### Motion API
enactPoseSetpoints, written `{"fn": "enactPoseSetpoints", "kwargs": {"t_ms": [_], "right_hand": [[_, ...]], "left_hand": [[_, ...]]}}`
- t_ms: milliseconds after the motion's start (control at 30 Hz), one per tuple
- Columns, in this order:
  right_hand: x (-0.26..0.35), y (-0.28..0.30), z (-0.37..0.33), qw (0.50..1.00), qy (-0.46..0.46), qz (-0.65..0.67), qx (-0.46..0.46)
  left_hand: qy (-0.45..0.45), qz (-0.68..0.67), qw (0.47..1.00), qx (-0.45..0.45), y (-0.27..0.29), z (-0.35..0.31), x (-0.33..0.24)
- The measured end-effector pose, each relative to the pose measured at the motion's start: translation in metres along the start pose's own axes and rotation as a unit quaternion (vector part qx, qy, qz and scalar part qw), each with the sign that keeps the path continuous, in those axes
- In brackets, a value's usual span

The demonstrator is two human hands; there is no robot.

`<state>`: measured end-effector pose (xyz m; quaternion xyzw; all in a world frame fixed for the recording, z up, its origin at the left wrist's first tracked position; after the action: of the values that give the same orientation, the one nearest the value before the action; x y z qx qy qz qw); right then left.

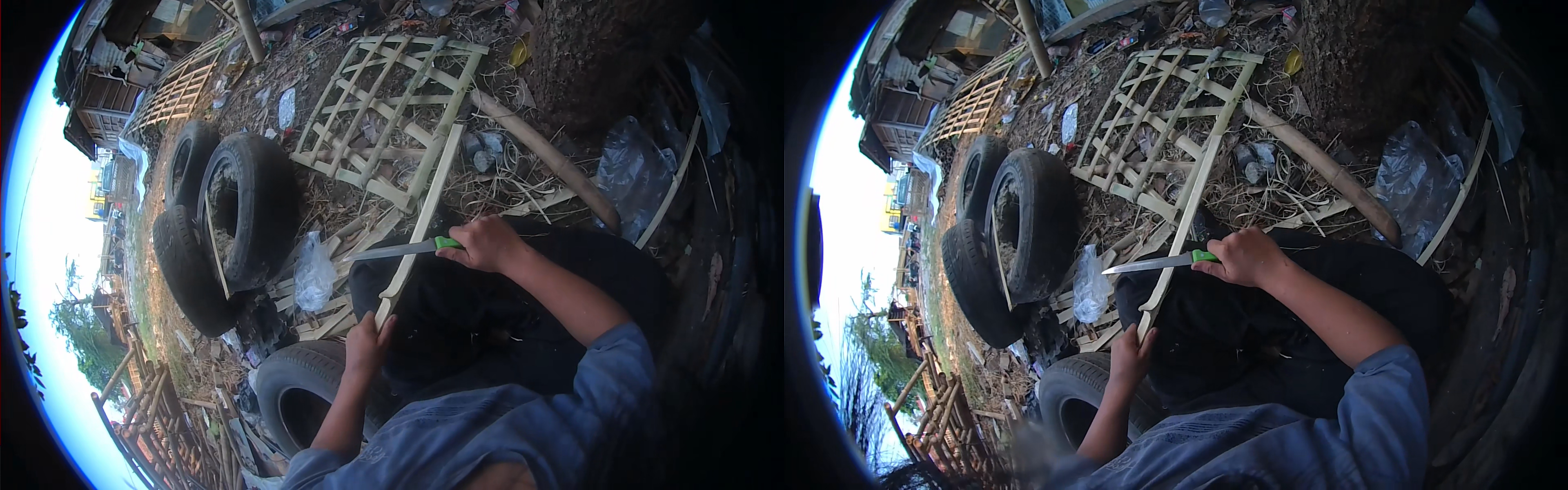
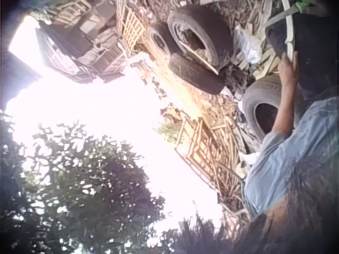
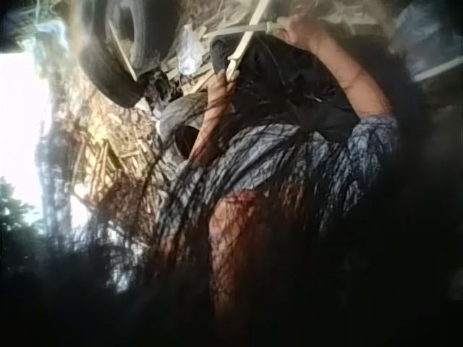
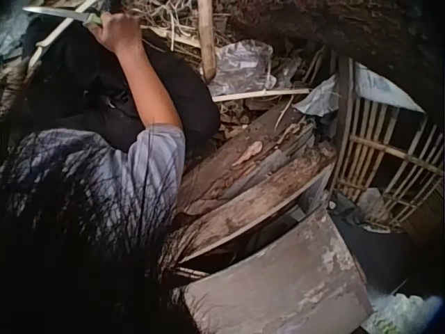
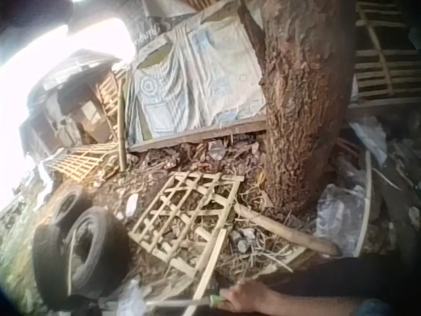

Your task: The person shaves a thin bamboo strip with a knife and handles a bamboo lattice frame while sitting on the ground outdoors.

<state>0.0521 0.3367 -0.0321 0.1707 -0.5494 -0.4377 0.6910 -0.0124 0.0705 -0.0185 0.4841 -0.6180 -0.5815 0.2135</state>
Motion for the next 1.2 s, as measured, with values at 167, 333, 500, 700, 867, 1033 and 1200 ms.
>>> {"fn": "enactPoseSetpoints", "kwargs": {"t_ms": [167,333,500,700,867,1033,1200], "right_hand": [[-0.005,-0.012,-0.008,0.999,-0.011,-0.03,0.022],[-0.015,-0.026,-0.009,0.999,0.03,-0.04,0.014],[-0.03,-0.035,-0.006,0.997,0.056,-0.051,0.015],[-0.05,-0.033,0.006,0.994,0.072,-0.088,0.001],[-0.072,-0.012,0.009,0.994,0.021,-0.105,-0.01],[-0.126,0.052,0.005,0.956,-0.166,-0.233,-0.068],[-0.128,0.067,-0.007,0.935,-0.217,-0.263,-0.095]], "left_hand": [[-0.016,0.017,1.0,0.004,-0.006,0.003,0.004],[-0.026,0.001,1.0,0.014,-0.012,0.006,0.011],[-0.046,-0.034,0.998,-0.007,-0.011,0.009,0.008],[-0.025,-0.032,0.999,-0.008,-0.008,0.018,0.001],[-0.01,-0.041,0.999,-0.005,-0.008,0.017,0.0],[-0.017,-0.017,1.0,-0.006,-0.008,0.01,0.004],[-0.027,-0.039,0.999,-0.009,-0.006,0.009,0.003]]}}
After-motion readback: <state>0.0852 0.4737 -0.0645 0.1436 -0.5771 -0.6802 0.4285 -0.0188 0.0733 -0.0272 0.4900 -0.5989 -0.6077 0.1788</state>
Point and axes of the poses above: each hand's wrist, its own z-axis towards the middle knuckle, its own y-axis out of the back of the hand, x = y × z, the point moved 8 cm from there along z, towards the middle knuckle, and after that the axes turned 5 degrees about -x, right-handed, at the moved point
